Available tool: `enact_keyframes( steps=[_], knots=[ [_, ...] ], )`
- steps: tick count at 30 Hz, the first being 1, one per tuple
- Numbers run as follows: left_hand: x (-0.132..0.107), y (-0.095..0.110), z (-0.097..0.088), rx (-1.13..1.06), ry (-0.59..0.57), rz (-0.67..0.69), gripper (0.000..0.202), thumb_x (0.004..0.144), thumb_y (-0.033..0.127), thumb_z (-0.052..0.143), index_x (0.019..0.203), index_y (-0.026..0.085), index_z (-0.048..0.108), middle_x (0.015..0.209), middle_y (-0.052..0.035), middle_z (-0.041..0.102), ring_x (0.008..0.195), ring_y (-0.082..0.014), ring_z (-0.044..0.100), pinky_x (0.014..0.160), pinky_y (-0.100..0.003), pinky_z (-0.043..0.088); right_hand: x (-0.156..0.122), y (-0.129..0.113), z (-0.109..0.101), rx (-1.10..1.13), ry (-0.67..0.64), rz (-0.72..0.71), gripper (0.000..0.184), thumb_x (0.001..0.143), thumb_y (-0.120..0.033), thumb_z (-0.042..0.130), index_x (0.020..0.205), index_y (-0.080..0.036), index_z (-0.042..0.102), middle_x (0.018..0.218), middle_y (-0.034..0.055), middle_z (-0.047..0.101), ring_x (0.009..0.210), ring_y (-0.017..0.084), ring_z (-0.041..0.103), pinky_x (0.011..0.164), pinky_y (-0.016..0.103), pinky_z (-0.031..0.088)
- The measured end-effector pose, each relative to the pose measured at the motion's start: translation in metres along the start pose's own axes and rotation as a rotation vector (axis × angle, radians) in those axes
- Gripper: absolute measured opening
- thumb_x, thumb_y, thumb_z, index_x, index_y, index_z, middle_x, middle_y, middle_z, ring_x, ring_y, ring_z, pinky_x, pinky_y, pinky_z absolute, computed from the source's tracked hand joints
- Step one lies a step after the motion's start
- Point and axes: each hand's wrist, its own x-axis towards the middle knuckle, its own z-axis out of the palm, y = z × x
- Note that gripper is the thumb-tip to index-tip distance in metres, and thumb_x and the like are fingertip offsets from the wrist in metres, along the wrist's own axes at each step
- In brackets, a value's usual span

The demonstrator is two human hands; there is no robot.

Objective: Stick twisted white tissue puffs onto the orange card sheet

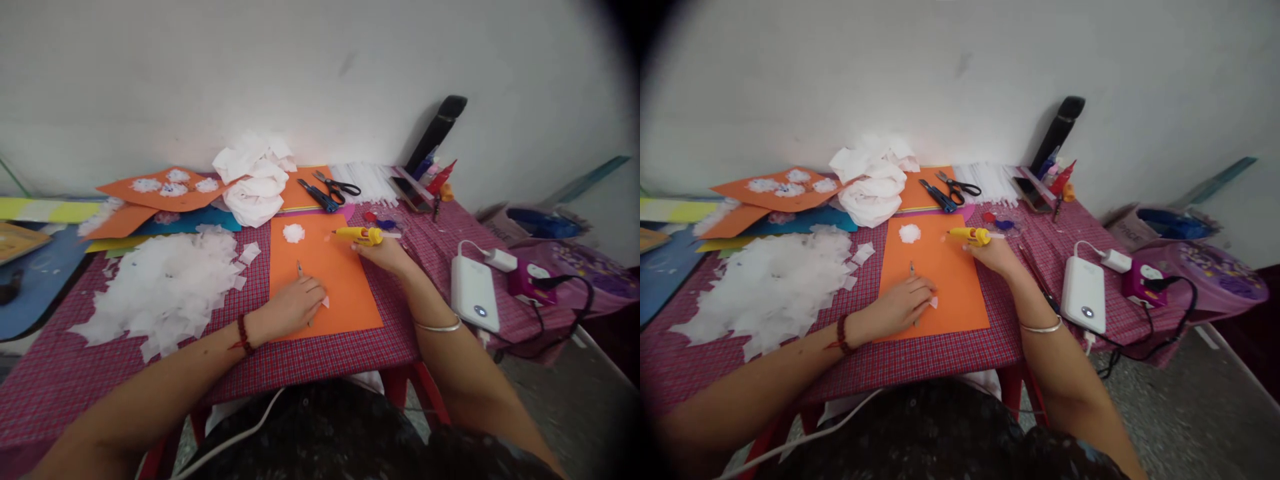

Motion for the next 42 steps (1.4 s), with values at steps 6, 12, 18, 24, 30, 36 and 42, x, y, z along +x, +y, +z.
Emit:
enact_keyframes(
  steps=[6, 12, 18, 24, 30, 36, 42],
  knots=[
    [-0.001, -0.002, 0.002, 0.028, 0.012, 0.016, 0.017, 0.096, 0.014, 0.045, 0.099, 0.013, 0.061, 0.109, -0.0108, 0.065, 0.107, -0.0215, 0.059, 0.098, -0.04, 0.049, 0.002, 0.008, 0.001, -0.021, -0.042, -0.042, 0.021, 0.067, -0.029, 0.067, 0.085, -0.019, 0.065, 0.082, 0.0032, 0.069, 0.073, 0.018, 0.062, 0.07, 0.031, 0.051],
    [-0.002, -0.002, 0.002, 0.007, 0.016, 0.016, 0.018, 0.096, 0.014, 0.044, 0.099, 0.014, 0.062, 0.111, -0.011, 0.065, 0.107, -0.0211, 0.06, 0.097, -0.042, 0.05, 0.002, 0.007, 0.003, -0.125, -0.062, -0.078, 0.022, 0.069, -0.035, 0.067, 0.084, -0.019, 0.066, 0.076, 0.0026, 0.068, 0.067, 0.017, 0.059, 0.062, 0.028, 0.046],
    [-0.001, -0.002, 0.002, 0.007, 0.017, 0.011, 0.018, 0.096, 0.015, 0.043, 0.097, 0.014, 0.061, 0.108, -0.0107, 0.065, 0.106, -0.0213, 0.059, 0.097, -0.041, 0.05, 0.0, -0.004, 0.003, -0.278, -0.032, -0.047, 0.018, 0.071, -0.036, 0.068, 0.081, -0.02, 0.068, 0.073, 0.0034, 0.069, 0.064, 0.018, 0.058, 0.06, 0.028, 0.043],
    [0.0, 0.0, 0.0, 0.017, -0.002, 0.015, 0.018, 0.096, 0.013, 0.044, 0.096, 0.013, 0.061, 0.108, -0.011, 0.065, 0.105, -0.0215, 0.059, 0.096, -0.039, 0.05, -0.001, -0.002, 0.002, -0.177, 0.015, -0.024, 0.025, 0.071, -0.04, 0.068, 0.084, -0.018, 0.066, 0.077, 0.0045, 0.069, 0.068, 0.017, 0.058, 0.061, 0.028, 0.044],
    [0.0, 0.0, 0.0, -0.003, 0.007, 0.01, 0.017, 0.096, 0.014, 0.045, 0.097, 0.013, 0.062, 0.108, -0.0111, 0.065, 0.104, -0.0211, 0.059, 0.097, -0.04, 0.049, -0.001, 0.0, -0.004, 0.018, -0.015, -0.014, 0.027, 0.067, -0.036, 0.07, 0.088, -0.019, 0.066, 0.08, 0.0037, 0.069, 0.07, 0.017, 0.058, 0.064, 0.028, 0.048],
    [0.0, 0.001, -0.001, -0.003, 0.022, 0.018, 0.016, 0.094, 0.011, 0.046, 0.096, 0.012, 0.062, 0.107, -0.011, 0.066, 0.103, -0.0213, 0.059, 0.097, -0.039, 0.049, -0.003, 0.0, -0.006, -0.017, -0.077, -0.017, 0.023, 0.068, -0.037, 0.069, 0.08, -0.019, 0.063, 0.072, 0.0006, 0.063, 0.062, 0.013, 0.052, 0.062, 0.028, 0.046],
    [0.0, -0.001, 0.001, -0.017, 0.027, 0.018, 0.016, 0.095, 0.013, 0.045, 0.096, 0.013, 0.061, 0.108, -0.0099, 0.065, 0.104, -0.0206, 0.058, 0.099, -0.039, 0.048, -0.002, -0.002, -0.006, -0.1, -0.109, -0.003, 0.026, 0.071, -0.038, 0.067, 0.085, -0.016, 0.064, 0.076, 0.0023, 0.065, 0.064, 0.014, 0.053, 0.06, 0.026, 0.045]
  ],
)
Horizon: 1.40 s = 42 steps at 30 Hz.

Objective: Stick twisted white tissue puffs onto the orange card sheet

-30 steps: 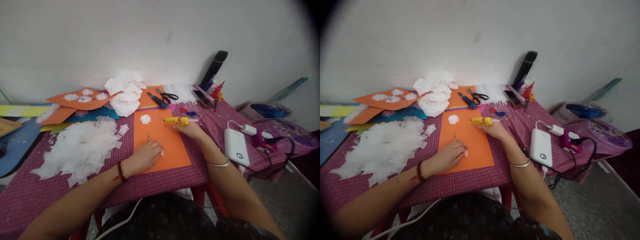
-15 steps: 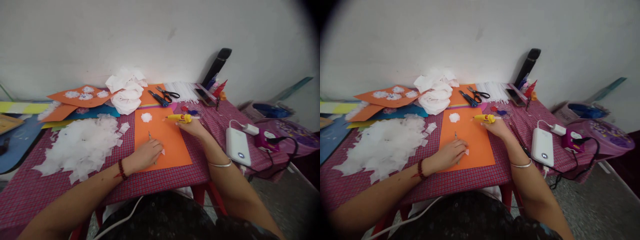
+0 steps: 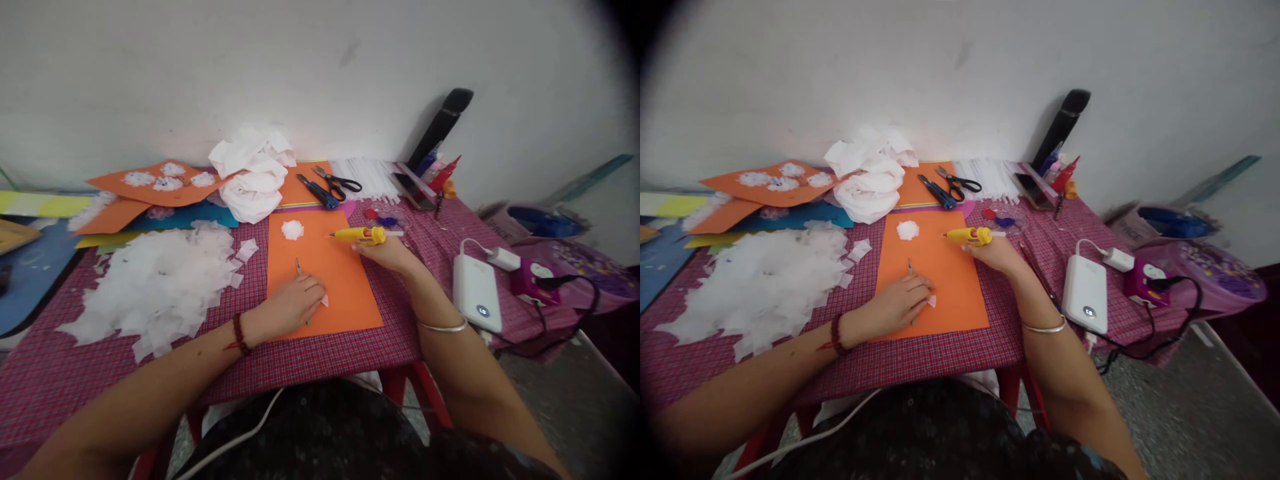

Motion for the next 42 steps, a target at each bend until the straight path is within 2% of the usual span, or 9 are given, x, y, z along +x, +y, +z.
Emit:
enact_keyframes(
  steps=[4, 10, 18, 25, 28, 33, 36, 39, 42],
  knots=[
    [0.0, -0.001, 0.0, 0.001, -0.002, 0.012, 0.015, 0.094, 0.012, 0.046, 0.095, 0.012, 0.061, 0.108, -0.0105, 0.065, 0.104, -0.0208, 0.057, 0.098, -0.037, 0.049, 0.0, -0.006, -0.001, -0.073, -0.007, 0.002, 0.029, 0.072, -0.037, 0.067, 0.091, -0.015, 0.067, 0.082, 0.0052, 0.068, 0.067, 0.015, 0.056, 0.061, 0.026, 0.044],
    [0.0, -0.001, 0.001, 0.025, -0.017, -0.008, 0.016, 0.096, 0.014, 0.046, 0.098, 0.012, 0.062, 0.108, -0.0104, 0.065, 0.103, -0.0217, 0.058, 0.097, -0.039, 0.049, -0.001, -0.007, 0.002, -0.175, 0.032, 0.0, 0.03, 0.074, -0.038, 0.066, 0.091, -0.015, 0.068, 0.077, 0.0043, 0.067, 0.063, 0.014, 0.053, 0.058, 0.025, 0.04],
    [0.0, 0.0, 0.002, 0.025, -0.022, -0.02, 0.018, 0.097, 0.015, 0.045, 0.098, 0.013, 0.062, 0.107, -0.0099, 0.065, 0.105, -0.0219, 0.058, 0.098, -0.04, 0.048, 0.001, -0.004, -0.001, -0.187, 0.016, -0.018, 0.034, 0.077, -0.035, 0.062, 0.103, -0.015, 0.068, 0.09, 0.0075, 0.072, 0.075, 0.018, 0.062, 0.066, 0.027, 0.047],
    [0.001, 0.0, 0.001, 0.025, -0.029, -0.02, 0.017, 0.096, 0.014, 0.045, 0.096, 0.013, 0.062, 0.106, -0.0107, 0.065, 0.103, -0.0221, 0.058, 0.096, -0.039, 0.048, 0.0, 0.004, -0.006, -0.297, -0.097, 0.018, 0.027, 0.079, -0.031, 0.062, 0.101, -0.016, 0.068, 0.094, 0.0065, 0.073, 0.079, 0.018, 0.065, 0.07, 0.027, 0.05],
    [0.001, -0.001, 0.002, 0.016, -0.035, -0.024, 0.017, 0.096, 0.014, 0.044, 0.097, 0.013, 0.062, 0.107, -0.0101, 0.065, 0.103, -0.0217, 0.058, 0.098, -0.04, 0.047, 0.008, -0.014, -0.016, -0.434, -0.217, -0.026, 0.027, 0.079, -0.025, 0.061, 0.103, -0.016, 0.07, 0.096, 0.0072, 0.074, 0.079, 0.018, 0.066, 0.072, 0.026, 0.05],
    [0.0, -0.001, 0.001, 0.018, -0.034, -0.021, 0.019, 0.097, 0.016, 0.043, 0.098, 0.013, 0.062, 0.106, -0.0104, 0.064, 0.102, -0.0217, 0.057, 0.096, -0.038, 0.047, 0.035, -0.08, -0.028, -0.84, -0.507, -0.209, 0.032, 0.075, -0.021, 0.068, 0.106, -0.021, 0.074, 0.101, 0.005, 0.075, 0.087, 0.018, 0.067, 0.078, 0.026, 0.048],
    [-0.001, -0.002, 0.002, 0.035, -0.021, -0.014, 0.021, 0.097, 0.017, 0.041, 0.101, 0.013, 0.061, 0.105, -0.0109, 0.064, 0.1, -0.0217, 0.057, 0.095, -0.038, 0.047, 0.035, -0.112, -0.033, -1.047, -0.609, -0.175, 0.032, 0.069, -0.023, 0.073, 0.101, -0.02, 0.076, 0.096, 0.0056, 0.076, 0.089, 0.02, 0.067, 0.078, 0.028, 0.048],
    [0.0, -0.004, 0.003, 0.044, -0.027, -0.006, 0.02, 0.096, 0.015, 0.041, 0.1, 0.013, 0.061, 0.105, -0.0111, 0.064, 0.1, -0.0218, 0.057, 0.095, -0.039, 0.047, 0.021, -0.115, -0.053, -1.113, -0.528, -0.07, 0.033, 0.072, -0.027, 0.071, 0.102, -0.016, 0.075, 0.097, 0.0094, 0.075, 0.089, 0.023, 0.068, 0.077, 0.03, 0.047],
    [0.001, -0.005, 0.005, 0.042, -0.04, 0.007, 0.019, 0.095, 0.013, 0.042, 0.097, 0.012, 0.061, 0.105, -0.0114, 0.064, 0.1, -0.0221, 0.057, 0.096, -0.039, 0.047, -0.001, -0.088, -0.097, -1.015, -0.32, 0.061, 0.032, 0.079, -0.028, 0.065, 0.106, -0.014, 0.072, 0.099, 0.0109, 0.073, 0.086, 0.022, 0.067, 0.073, 0.028, 0.047]
  ],
)
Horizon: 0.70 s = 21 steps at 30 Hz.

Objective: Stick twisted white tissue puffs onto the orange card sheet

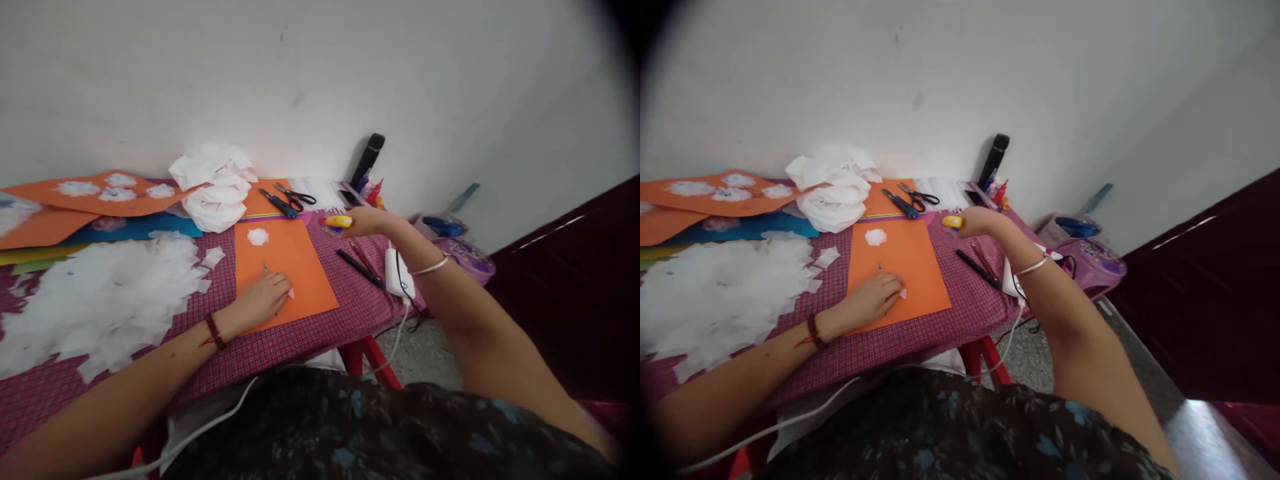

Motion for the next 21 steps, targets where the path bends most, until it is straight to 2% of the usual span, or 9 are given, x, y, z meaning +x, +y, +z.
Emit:
enact_keyframes(
  steps=[4, 6, 8, 10, 16, 21],
  knots=[
    [0.0, 0.001, -0.001, -0.008, 0.015, 0.003, 0.023, 0.096, 0.015, 0.04, 0.097, 0.012, 0.062, 0.103, -0.0119, 0.065, 0.098, -0.0221, 0.058, 0.095, -0.042, 0.048, -0.032, 0.083, 0.024, 0.307, 0.102, 0.387, 0.03, 0.082, -0.029, 0.065, 0.107, -0.012, 0.066, 0.082, 0.0066, 0.069, 0.06, 0.012, 0.059, 0.059, 0.023, 0.045],
    [0.0, 0.001, -0.001, -0.019, 0.024, -0.005, 0.025, 0.097, 0.016, 0.038, 0.099, 0.011, 0.063, 0.103, -0.0118, 0.065, 0.098, -0.0218, 0.058, 0.094, -0.043, 0.048, -0.04, 0.116, 0.037, 0.429, 0.133, 0.536, 0.029, 0.085, -0.031, 0.063, 0.103, -0.009, 0.065, 0.072, 0.0047, 0.065, 0.052, 0.01, 0.053, 0.053, 0.023, 0.043],
    [-0.001, 0.0, 0.0, -0.039, 0.04, -0.01, 0.025, 0.097, 0.016, 0.038, 0.099, 0.012, 0.063, 0.103, -0.0113, 0.065, 0.099, -0.0214, 0.059, 0.095, -0.042, 0.048, -0.041, 0.139, 0.047, 0.458, 0.177, 0.631, 0.028, 0.084, -0.032, 0.064, 0.097, -0.008, 0.066, 0.066, 0.0035, 0.062, 0.05, 0.01, 0.051, 0.051, 0.023, 0.041],
    [-0.002, -0.002, 0.002, -0.053, 0.065, -0.011, 0.024, 0.096, 0.016, 0.04, 0.097, 0.013, 0.064, 0.105, -0.0108, 0.066, 0.1, -0.0213, 0.06, 0.095, -0.041, 0.049, -0.036, 0.155, 0.053, 0.46, 0.201, 0.676, 0.027, 0.083, -0.031, 0.064, 0.095, -0.007, 0.067, 0.067, 0.0039, 0.062, 0.051, 0.01, 0.051, 0.051, 0.023, 0.041],
    [-0.003, -0.005, 0.006, -0.085, 0.115, -0.024, 0.024, 0.093, 0.013, 0.041, 0.093, 0.018, 0.065, 0.107, -0.0081, 0.07, 0.102, -0.0204, 0.064, 0.094, -0.037, 0.051, -0.005, 0.191, 0.064, 0.448, 0.208, 0.683, 0.034, 0.08, -0.022, 0.063, 0.11, -0.007, 0.066, 0.084, 0.0078, 0.07, 0.058, 0.011, 0.057, 0.054, 0.021, 0.044],
    [-0.005, -0.009, 0.01, -0.089, 0.142, -0.014, 0.024, 0.094, 0.015, 0.042, 0.097, 0.019, 0.065, 0.11, -0.0072, 0.071, 0.105, -0.0202, 0.064, 0.093, -0.035, 0.052, 0.013, 0.206, 0.075, 0.306, 0.207, 0.671, 0.029, 0.079, -0.02, 0.063, 0.103, -0.004, 0.068, 0.085, 0.0141, 0.071, 0.062, 0.013, 0.058, 0.054, 0.022, 0.042]
  ],
)
